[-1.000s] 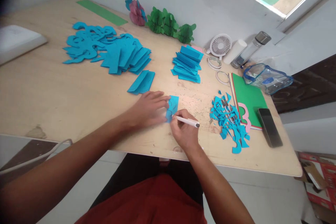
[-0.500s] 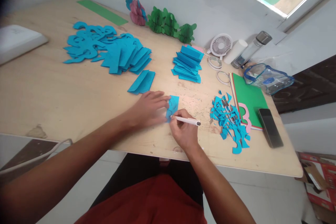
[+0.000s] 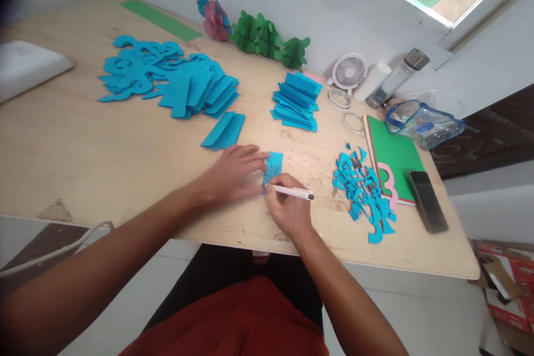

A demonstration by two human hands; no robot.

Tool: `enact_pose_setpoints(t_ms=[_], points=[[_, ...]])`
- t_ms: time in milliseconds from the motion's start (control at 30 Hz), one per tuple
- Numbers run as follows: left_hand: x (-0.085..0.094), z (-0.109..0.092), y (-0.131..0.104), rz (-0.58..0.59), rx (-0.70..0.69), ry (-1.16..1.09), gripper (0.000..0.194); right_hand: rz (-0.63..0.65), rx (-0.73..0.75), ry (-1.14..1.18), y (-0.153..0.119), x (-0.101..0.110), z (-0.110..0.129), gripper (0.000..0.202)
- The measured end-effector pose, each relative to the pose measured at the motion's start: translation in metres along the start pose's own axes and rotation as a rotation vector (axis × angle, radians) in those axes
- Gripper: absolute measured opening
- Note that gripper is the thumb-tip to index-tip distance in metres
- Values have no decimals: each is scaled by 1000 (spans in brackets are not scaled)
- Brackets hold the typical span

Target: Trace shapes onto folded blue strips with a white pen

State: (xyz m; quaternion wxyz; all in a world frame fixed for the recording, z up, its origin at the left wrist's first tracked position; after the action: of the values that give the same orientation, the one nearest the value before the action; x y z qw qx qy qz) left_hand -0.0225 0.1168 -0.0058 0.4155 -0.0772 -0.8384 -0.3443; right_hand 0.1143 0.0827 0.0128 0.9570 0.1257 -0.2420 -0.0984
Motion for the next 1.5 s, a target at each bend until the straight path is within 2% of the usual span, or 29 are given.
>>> enact_pose_setpoints(t_ms=[300,533,800,967,1067,1167,1267,1500], points=[[0,0,1,30,22,-5,24,10,10,-1,1,0,-1,9],[-3,2,0,32,-4,-8,27,-45,-85,79,1,3,-10,8],[-2,0,2,47,-5,-9,29,-17,-43,52,1,1,-11,8],[4,-5,1,48,-16,-19,30,-136,-91,113,6,11,-16,10],[12,-9,3,-7,-26,-22,28,-220,-90,165,9,18,-18,11],[24,-13,7,-119,-7,-42,21,-268,-52,150,8,21,-17,16],[30,-17,10,-189,17,-68,14,-262,6,88,6,21,-14,21],[18,-19,15,-89,27,11,10,-203,223,-166,4,13,-7,24]])
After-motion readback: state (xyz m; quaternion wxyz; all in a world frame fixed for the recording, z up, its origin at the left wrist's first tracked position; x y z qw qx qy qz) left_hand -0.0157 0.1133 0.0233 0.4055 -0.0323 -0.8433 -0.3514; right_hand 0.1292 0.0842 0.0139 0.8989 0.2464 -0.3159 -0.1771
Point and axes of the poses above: each hand's wrist, its own y-axis towards the middle knuckle, its own x-axis out of the back of the hand, z = x × y, the point moved 7 cm from there along y, towards the middle knuckle, and after that the axes turned 15 degrees about -z, right-handed, at the moved point
